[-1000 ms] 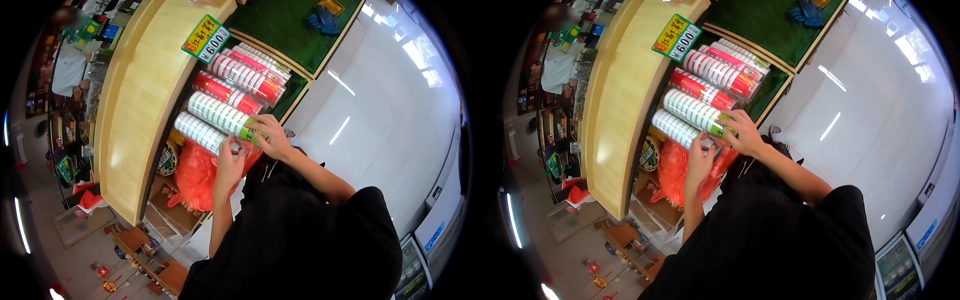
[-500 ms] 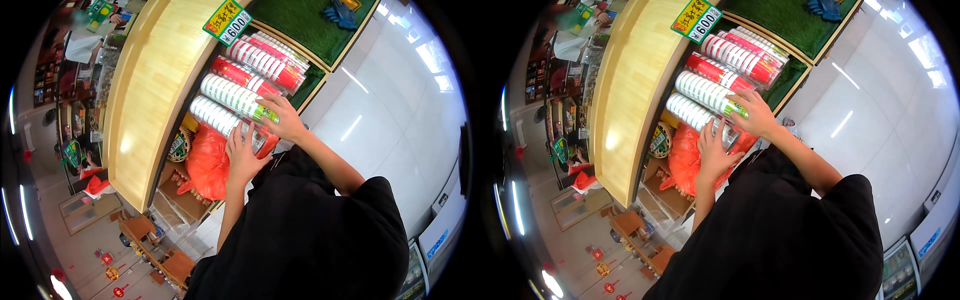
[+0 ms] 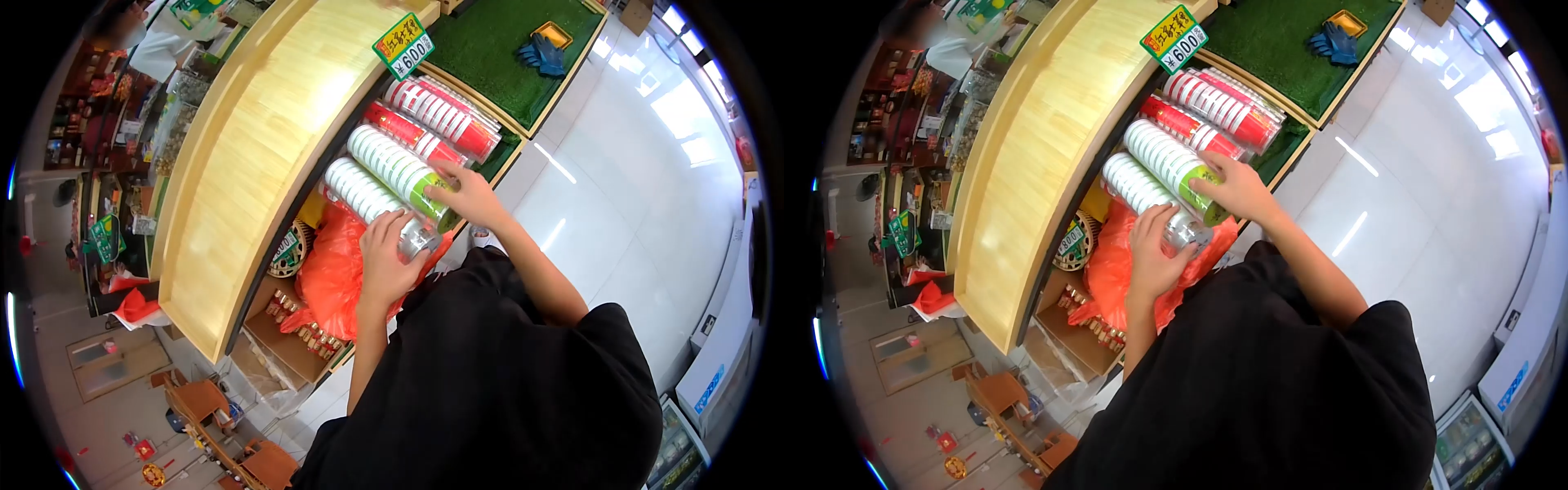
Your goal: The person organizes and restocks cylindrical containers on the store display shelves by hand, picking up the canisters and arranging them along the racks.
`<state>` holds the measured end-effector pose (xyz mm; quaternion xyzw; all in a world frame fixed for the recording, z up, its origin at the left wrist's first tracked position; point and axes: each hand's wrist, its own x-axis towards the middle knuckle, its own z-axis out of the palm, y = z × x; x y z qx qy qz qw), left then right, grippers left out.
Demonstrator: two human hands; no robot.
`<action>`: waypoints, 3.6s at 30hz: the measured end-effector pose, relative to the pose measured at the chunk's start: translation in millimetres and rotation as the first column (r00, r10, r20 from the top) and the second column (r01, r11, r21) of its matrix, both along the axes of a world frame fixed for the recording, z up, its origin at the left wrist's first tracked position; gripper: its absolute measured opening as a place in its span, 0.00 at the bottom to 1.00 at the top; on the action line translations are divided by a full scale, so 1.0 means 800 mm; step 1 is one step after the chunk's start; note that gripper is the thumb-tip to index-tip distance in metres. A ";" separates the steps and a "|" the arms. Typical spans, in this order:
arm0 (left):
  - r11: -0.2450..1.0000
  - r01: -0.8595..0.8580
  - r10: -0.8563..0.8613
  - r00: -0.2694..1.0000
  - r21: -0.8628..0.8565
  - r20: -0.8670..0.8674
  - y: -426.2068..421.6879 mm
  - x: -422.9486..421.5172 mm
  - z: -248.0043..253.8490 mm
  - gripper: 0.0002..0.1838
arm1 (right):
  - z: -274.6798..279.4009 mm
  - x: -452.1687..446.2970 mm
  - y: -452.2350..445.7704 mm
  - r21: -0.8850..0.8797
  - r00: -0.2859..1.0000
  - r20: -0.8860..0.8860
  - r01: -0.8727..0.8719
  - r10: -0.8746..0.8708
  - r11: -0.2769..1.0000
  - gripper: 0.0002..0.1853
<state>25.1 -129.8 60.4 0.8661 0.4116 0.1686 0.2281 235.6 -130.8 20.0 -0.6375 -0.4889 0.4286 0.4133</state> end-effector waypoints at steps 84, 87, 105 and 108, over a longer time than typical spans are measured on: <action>0.631 -0.712 0.764 0.503 -0.307 0.404 0.067 0.033 0.033 0.29 | 0.090 0.057 0.132 0.115 0.846 0.354 -0.462 0.398 0.880 0.22; 0.640 -0.725 0.744 0.503 -0.255 0.440 0.057 0.040 0.024 0.29 | 0.072 0.056 0.121 0.203 0.868 0.353 -0.436 0.350 0.877 0.21; 0.703 -0.711 0.667 0.646 -0.023 0.371 0.019 0.072 -0.036 0.33 | 0.009 0.080 0.073 0.239 0.904 0.240 -0.408 0.354 0.881 0.19; 0.713 -0.700 0.664 0.653 -0.043 0.364 0.020 0.066 -0.036 0.34 | 0.006 0.078 0.073 0.260 0.909 0.242 -0.398 0.339 0.880 0.20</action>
